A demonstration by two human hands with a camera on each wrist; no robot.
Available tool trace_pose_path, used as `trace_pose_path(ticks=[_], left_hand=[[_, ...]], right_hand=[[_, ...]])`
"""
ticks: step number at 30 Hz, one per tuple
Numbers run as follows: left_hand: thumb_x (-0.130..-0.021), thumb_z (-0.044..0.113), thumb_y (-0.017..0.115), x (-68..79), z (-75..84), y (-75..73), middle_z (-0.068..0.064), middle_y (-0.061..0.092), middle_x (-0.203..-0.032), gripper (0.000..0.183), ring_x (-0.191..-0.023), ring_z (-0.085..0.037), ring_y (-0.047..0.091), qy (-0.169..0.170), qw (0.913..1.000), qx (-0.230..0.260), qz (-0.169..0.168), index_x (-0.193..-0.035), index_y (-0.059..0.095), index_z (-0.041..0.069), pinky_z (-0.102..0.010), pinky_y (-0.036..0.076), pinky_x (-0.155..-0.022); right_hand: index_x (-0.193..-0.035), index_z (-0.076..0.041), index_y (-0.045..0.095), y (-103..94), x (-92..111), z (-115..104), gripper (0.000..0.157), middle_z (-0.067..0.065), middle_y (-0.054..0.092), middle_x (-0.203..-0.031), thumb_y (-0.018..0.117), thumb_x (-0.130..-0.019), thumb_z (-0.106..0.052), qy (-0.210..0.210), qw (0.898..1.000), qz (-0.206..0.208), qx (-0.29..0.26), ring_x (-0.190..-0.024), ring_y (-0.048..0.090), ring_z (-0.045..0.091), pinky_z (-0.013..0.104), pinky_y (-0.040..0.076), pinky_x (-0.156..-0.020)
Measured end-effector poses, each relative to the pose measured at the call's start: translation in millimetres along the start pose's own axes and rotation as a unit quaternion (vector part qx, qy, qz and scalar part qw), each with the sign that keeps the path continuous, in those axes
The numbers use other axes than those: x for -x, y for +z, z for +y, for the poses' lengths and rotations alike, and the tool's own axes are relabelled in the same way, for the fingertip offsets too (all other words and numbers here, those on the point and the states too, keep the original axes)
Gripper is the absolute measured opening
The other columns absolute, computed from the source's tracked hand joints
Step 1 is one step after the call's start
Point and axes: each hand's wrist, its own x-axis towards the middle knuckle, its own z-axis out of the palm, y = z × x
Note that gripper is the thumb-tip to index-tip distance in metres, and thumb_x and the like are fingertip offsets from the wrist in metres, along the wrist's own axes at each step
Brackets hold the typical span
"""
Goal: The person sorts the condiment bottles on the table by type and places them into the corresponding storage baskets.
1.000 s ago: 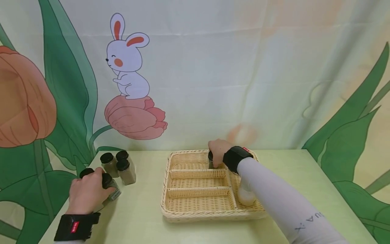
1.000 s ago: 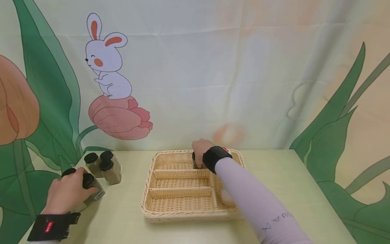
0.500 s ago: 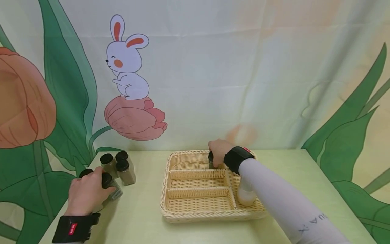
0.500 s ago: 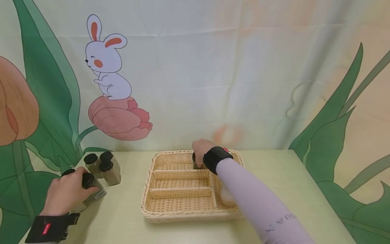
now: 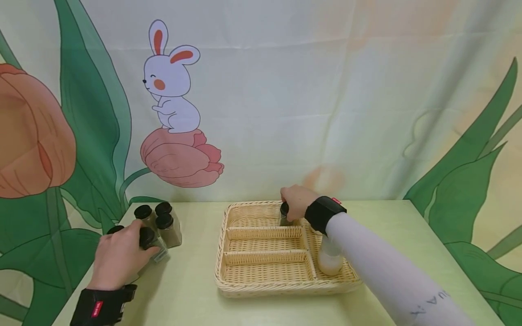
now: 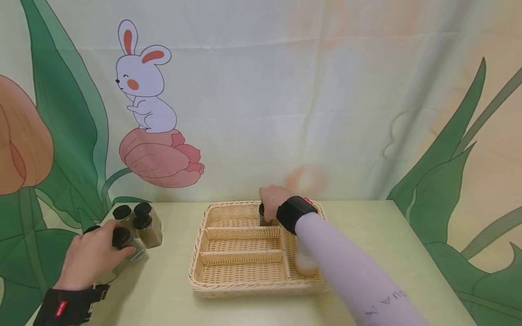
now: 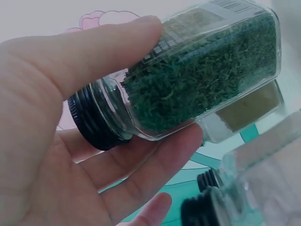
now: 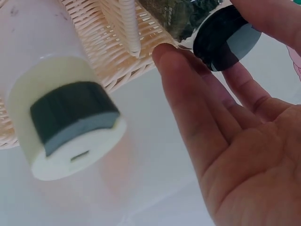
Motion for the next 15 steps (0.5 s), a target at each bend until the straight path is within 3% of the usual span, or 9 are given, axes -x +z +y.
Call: trace_pose_path(ticks=[6, 15], left_hand=[[-0.059, 0.036, 0.090, 1.1, 6.6, -2.7, -0.013, 0.069, -0.077, 0.067, -0.065, -0.034, 0.062, 0.033, 0.9984, 0.009, 0.045, -0.106, 0.059, -0.001, -0.059, 0.042, -0.066], [-0.059, 0.033, 0.091, 1.6, 15.8, -6.9, -0.016, 0.071, -0.084, 0.066, -0.071, -0.034, 0.066, 0.070, 0.9938, 0.039, 0.077, -0.109, 0.060, 0.001, -0.059, 0.044, -0.068]], right_hand=[[-0.114, -0.009, 0.060, 1.9, 7, 3, 0.043, 0.004, 0.064, -0.097, 0.081, -0.077, -0.017, 0.002, 1.000, 0.005, -0.021, -0.084, 0.059, 0.019, 0.036, 0.049, -0.078], [-0.117, -0.007, 0.059, 5.3, 22, 6, 0.045, 0.008, 0.065, -0.099, 0.079, -0.079, -0.017, 0.001, 0.998, 0.025, -0.053, -0.080, 0.057, 0.019, 0.035, 0.048, -0.075]])
